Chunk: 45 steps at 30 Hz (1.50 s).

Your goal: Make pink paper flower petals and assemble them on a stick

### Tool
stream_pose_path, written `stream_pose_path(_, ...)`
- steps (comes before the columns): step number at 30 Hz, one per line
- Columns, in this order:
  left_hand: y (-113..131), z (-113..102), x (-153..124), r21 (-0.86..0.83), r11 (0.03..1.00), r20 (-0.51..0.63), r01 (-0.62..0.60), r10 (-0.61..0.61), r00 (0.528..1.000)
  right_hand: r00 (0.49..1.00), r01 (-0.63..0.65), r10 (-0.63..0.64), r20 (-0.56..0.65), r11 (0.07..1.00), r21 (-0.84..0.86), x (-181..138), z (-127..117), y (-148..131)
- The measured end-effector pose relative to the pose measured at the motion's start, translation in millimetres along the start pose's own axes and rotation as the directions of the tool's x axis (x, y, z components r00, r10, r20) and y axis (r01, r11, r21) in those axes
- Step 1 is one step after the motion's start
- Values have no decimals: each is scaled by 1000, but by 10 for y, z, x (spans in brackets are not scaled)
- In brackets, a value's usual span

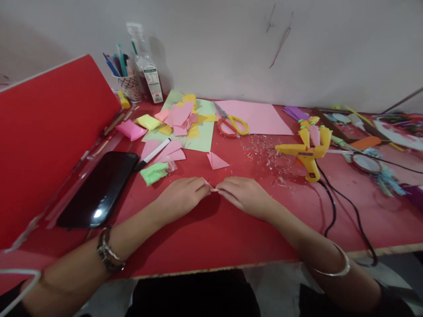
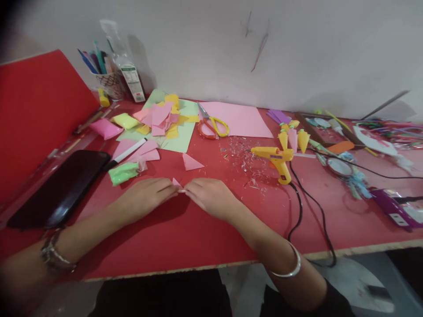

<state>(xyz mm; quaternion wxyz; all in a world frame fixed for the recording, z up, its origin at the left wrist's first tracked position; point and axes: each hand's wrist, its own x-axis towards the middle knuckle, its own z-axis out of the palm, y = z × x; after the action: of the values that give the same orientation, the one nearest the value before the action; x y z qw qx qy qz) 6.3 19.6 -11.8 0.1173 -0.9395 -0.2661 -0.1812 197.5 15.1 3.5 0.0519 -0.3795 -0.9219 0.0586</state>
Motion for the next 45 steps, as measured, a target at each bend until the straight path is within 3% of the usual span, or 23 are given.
stream_pose_path(9,10,-15,0,-39,999,-19,-34,34,999,979,-164,157,132,986,42,-22,-35,-68)
stream_pose_path(12,9,-1,-20,-100,995,0,21,-21,1000,980,-167,157,121,982,84,-25,-6,-46)
stream_pose_path(14,3,15,-30,-221,967,42,125,-118,992,989,-128,121,86,989,78,-28,26,-25)
stream_pose_path(16,-7,15,-28,-383,878,135,286,-253,958,998,-61,61,0,998,28,-34,51,-8)
stream_pose_path(20,-28,-62,10,-533,619,386,576,-428,817,960,86,-126,-250,982,-167,-52,33,-21)
stream_pose_path(28,-33,-257,34,-491,470,579,733,-453,678,812,154,-391,-433,860,-487,-87,-113,-134)
stream_pose_path(30,-54,-280,27,-537,305,713,786,-333,617,789,193,-444,-424,835,-515,-105,-124,-140)
stream_pose_path(33,-114,-287,3,-522,-79,847,849,68,527,768,268,-507,-392,810,-522,-134,-127,-137)
stream_pose_path(35,-151,-273,-20,-471,-242,817,848,242,523,755,304,-529,-388,806,-508,-146,-121,-137)
stream_pose_path(38,-163,-229,-41,-472,-359,785,805,245,570,721,338,-546,-426,814,-472,-146,-108,-153)
stream_pose_path(40,-136,-203,-37,-505,-365,805,782,127,579,698,353,-551,-458,821,-449,-142,-107,-172)
stream_pose_path(42,-96,-193,-19,-547,-310,818,777,0,576,700,363,-550,-456,823,-437,-138,-115,-185)
stream_pose_path(45,-54,-213,19,-591,-233,800,773,-44,598,752,347,-524,-399,830,-436,-132,-138,-183)
